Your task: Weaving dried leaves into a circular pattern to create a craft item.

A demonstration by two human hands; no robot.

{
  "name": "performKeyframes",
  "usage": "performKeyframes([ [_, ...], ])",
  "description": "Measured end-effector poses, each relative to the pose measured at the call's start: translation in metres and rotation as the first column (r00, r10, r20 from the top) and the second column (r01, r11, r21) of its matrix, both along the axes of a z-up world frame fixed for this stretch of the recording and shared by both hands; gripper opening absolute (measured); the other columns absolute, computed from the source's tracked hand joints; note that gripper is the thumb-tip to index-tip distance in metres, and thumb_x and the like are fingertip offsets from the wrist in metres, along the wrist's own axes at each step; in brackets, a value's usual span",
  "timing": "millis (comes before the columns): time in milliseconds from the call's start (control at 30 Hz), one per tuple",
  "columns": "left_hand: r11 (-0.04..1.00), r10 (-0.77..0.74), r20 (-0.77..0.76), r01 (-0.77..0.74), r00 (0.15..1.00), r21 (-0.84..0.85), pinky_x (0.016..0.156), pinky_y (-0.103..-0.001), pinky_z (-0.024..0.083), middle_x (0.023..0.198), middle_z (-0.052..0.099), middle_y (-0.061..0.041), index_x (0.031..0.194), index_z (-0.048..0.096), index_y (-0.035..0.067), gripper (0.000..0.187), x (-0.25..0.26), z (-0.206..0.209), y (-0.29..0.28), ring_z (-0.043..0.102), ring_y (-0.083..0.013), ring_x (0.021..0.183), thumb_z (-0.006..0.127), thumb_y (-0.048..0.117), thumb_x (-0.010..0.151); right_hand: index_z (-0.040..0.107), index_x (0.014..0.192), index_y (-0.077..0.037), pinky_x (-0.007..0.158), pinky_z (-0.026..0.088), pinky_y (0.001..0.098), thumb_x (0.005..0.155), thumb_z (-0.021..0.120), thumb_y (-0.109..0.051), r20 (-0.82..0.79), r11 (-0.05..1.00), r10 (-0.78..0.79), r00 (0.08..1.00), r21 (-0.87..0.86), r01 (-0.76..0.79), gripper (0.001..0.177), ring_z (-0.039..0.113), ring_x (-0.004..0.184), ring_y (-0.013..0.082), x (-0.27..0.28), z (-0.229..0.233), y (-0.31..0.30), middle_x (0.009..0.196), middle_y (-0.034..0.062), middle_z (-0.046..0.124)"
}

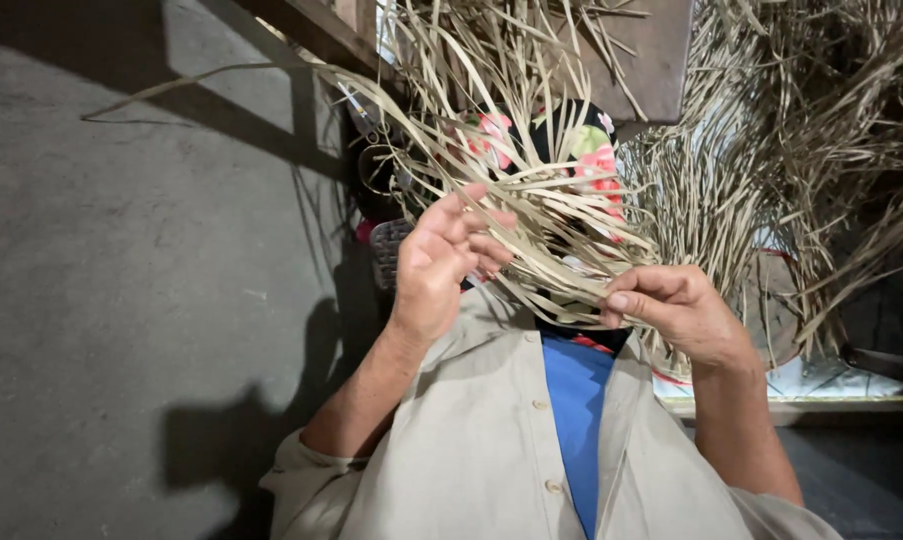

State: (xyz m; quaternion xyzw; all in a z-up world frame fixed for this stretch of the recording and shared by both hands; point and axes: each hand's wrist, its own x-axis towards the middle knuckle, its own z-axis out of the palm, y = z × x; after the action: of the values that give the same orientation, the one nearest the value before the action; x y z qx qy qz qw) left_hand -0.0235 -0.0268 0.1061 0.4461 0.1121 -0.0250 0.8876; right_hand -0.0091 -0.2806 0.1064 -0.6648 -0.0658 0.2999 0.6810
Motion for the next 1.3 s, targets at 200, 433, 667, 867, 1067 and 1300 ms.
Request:
performKeyframes([
  [200, 0.983, 0.048, 0.073, -0.06, 0.996, 0.176, 0.065, -0.022, 0.058, 0.085, 0.066, -0.016, 0.119, 0.053, -0.005, 0.037, 0.0, -0.007, 0.002, 0.067, -0.0147, 0.072, 0.062, -0.001, 0.083, 0.071, 0.08, 0.005, 0.062, 0.049, 0.0271, 0.082, 0.065, -0.002, -0.042, 0.997, -0.007, 0.999, -0.072, 0.003, 0.01, 0.059, 0.06, 0.0119, -0.001, -0.008, -0.006, 0.058, 0.0109, 0.067],
  [433, 0.946, 0.022, 0.104, -0.055, 0.994, 0.321, 0.053, -0.021, 0.054, 0.072, 0.062, -0.011, 0.092, 0.067, -0.004, 0.011, 0.001, -0.001, 0.003, 0.06, -0.0099, 0.057, 0.065, 0.004, 0.085, 0.074, 0.081, 0.001, 0.063, 0.051, 0.0298, 0.078, 0.067, -0.002, 0.117, 0.979, 0.079, 0.99, -0.198, -0.055, 0.008, 0.061, 0.059, 0.0144, -0.002, 0.002, -0.004, 0.06, 0.0105, 0.07],
  [667, 0.994, 0.044, 0.111, -0.033, 0.993, -0.102, 0.052, -0.024, 0.057, 0.084, 0.061, -0.021, 0.094, 0.059, -0.008, 0.013, 0.0, 0.002, 0.002, 0.063, -0.0155, 0.057, 0.057, 0.003, 0.087, 0.07, 0.088, -0.003, 0.075, 0.054, 0.0396, 0.084, 0.068, -0.004, 0.861, 0.862, 0.256, 0.44, -0.409, 0.298, 0.004, 0.064, 0.066, 0.0248, -0.006, -0.018, -0.001, 0.065, 0.0079, 0.061],
  [867, 0.991, 0.061, 0.13, -0.075, 0.99, 0.108, 0.075, -0.032, 0.06, 0.101, 0.062, -0.024, 0.113, 0.053, -0.011, 0.042, -0.005, 0.008, -0.001, 0.068, -0.0243, 0.082, 0.066, 0.014, 0.082, 0.072, 0.088, 0.0, 0.071, 0.054, 0.0395, 0.085, 0.069, -0.001, 0.934, 0.847, 0.256, 0.25, -0.341, 0.407, 0.004, 0.064, 0.069, 0.0246, -0.006, -0.017, 0.007, 0.073, 0.0081, 0.065],
  [1067, 0.908, 0.122, 0.084, -0.146, 0.989, 0.393, 0.066, -0.029, 0.06, 0.079, 0.068, -0.02, 0.097, 0.065, -0.008, 0.021, -0.007, 0.02, -0.001, 0.068, -0.0176, 0.07, 0.056, 0.01, 0.092, 0.07, 0.087, 0.003, 0.071, 0.053, 0.0421, 0.087, 0.065, 0.002, 0.942, 0.877, 0.2, 0.27, -0.295, 0.378, 0.006, 0.065, 0.07, 0.0289, -0.008, -0.011, 0.011, 0.073, 0.0114, 0.065],
  [1300, 0.922, 0.117, 0.051, -0.128, 0.992, 0.366, 0.061, -0.028, 0.06, 0.076, 0.069, -0.021, 0.096, 0.065, -0.009, 0.021, -0.008, 0.016, 0.0, 0.069, -0.0184, 0.066, 0.055, 0.009, 0.092, 0.069, 0.087, 0.002, 0.072, 0.053, 0.0416, 0.085, 0.065, 0.002, 0.915, 0.882, 0.21, 0.343, -0.329, 0.338, 0.004, 0.065, 0.071, 0.0292, -0.009, -0.015, 0.012, 0.072, 0.0116, 0.064],
])
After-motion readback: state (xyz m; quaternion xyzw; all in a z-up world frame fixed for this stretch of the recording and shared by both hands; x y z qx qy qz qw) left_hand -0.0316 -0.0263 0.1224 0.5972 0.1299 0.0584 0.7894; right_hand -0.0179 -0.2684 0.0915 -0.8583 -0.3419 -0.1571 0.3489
